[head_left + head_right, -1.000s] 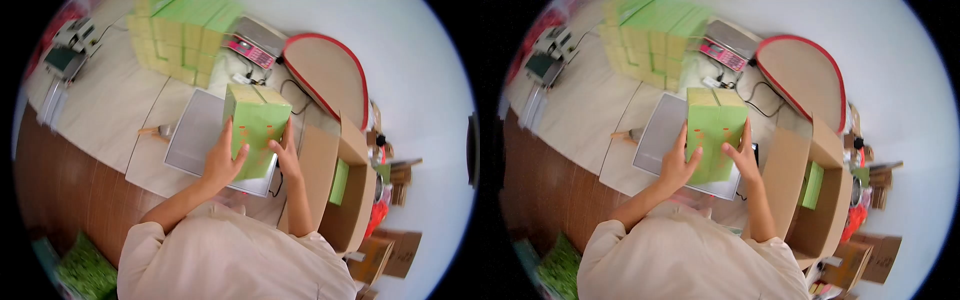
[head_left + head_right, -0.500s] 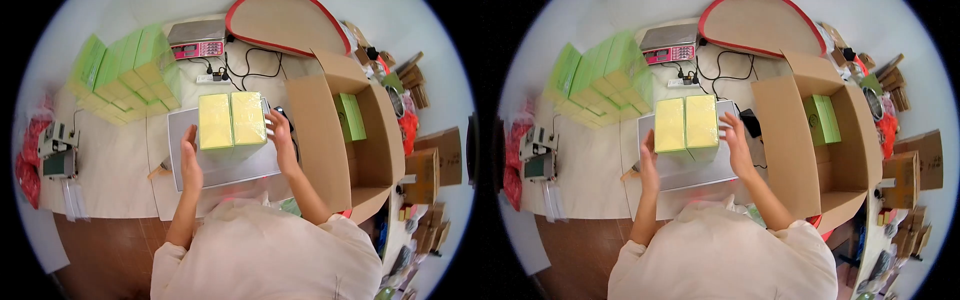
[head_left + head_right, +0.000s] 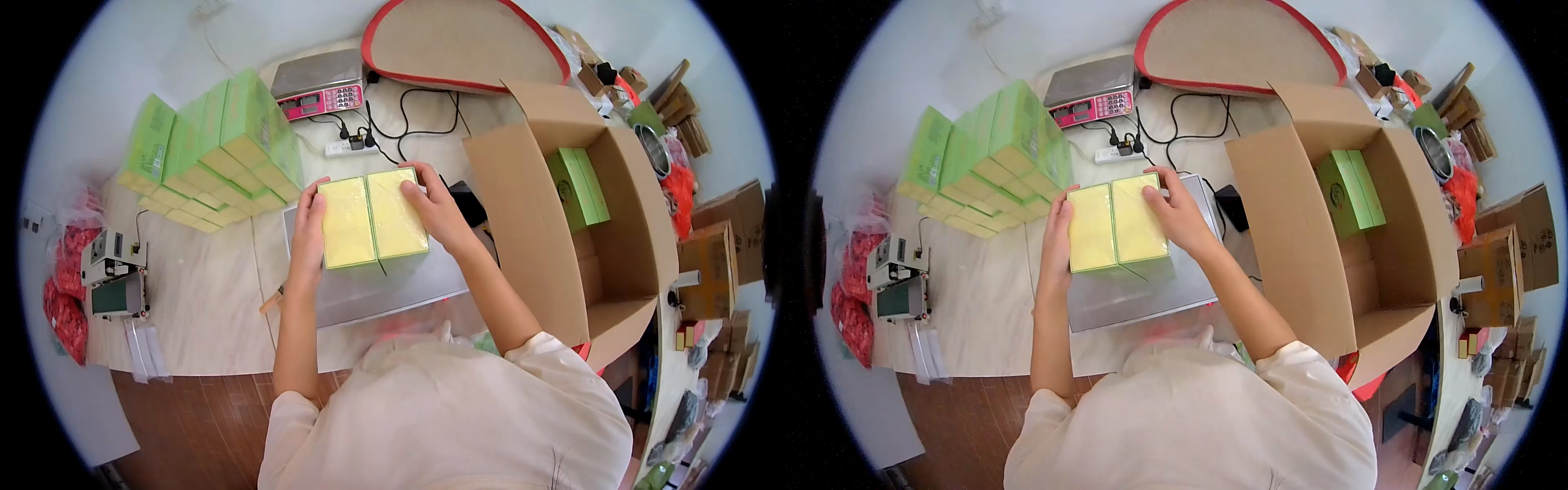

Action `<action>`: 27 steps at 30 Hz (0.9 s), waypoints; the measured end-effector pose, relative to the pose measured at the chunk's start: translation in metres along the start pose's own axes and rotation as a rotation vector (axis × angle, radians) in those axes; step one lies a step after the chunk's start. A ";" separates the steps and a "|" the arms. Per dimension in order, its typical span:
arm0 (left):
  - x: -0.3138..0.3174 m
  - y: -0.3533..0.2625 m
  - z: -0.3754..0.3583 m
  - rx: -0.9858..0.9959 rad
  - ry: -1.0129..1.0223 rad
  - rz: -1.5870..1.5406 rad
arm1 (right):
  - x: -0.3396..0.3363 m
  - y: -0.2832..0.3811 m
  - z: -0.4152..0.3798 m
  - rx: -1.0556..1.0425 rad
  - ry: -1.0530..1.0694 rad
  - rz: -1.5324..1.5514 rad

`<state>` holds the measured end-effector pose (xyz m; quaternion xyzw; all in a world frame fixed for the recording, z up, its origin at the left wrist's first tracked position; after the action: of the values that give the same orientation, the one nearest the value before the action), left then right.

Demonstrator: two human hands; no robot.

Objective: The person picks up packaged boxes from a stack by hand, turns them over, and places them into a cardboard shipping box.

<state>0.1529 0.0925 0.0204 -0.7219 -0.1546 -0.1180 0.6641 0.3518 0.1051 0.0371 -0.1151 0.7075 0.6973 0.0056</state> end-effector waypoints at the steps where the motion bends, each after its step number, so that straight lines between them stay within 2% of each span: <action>1: 0.001 -0.001 0.000 -0.006 -0.014 -0.016 | 0.000 0.001 0.002 -0.013 0.014 -0.032; 8: 0.004 -0.004 -0.004 0.012 -0.033 -0.041 | 0.004 0.001 0.013 -0.017 0.125 -0.117; 18: -0.002 0.012 -0.002 -0.016 -0.044 -0.175 | 0.009 -0.010 0.015 0.022 0.151 -0.023; 20: -0.009 0.038 -0.001 -0.192 -0.066 -0.356 | 0.010 -0.018 0.012 0.088 0.148 0.006; 21: -0.007 0.038 -0.003 -0.189 -0.067 -0.359 | 0.012 -0.022 0.013 0.086 0.151 0.004; 23: -0.015 0.048 -0.016 -0.211 -0.224 -0.449 | 0.018 -0.055 0.010 0.313 0.100 0.261; 27: -0.052 0.104 -0.025 -0.260 -0.260 -0.409 | 0.027 -0.094 -0.003 0.384 0.063 0.297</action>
<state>0.1451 0.0574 -0.0932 -0.7640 -0.3649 -0.1749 0.5026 0.3419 0.0981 -0.0601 -0.0284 0.8359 0.5393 -0.0975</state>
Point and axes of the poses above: each hand's wrist, its own z-axis towards the middle knuckle, its own x-axis out of the palm, y = z × x, the point moved 9 cm from there along z, towards the middle knuckle, and after that the axes turned 13 degrees about -z, right-handed, at the moved point
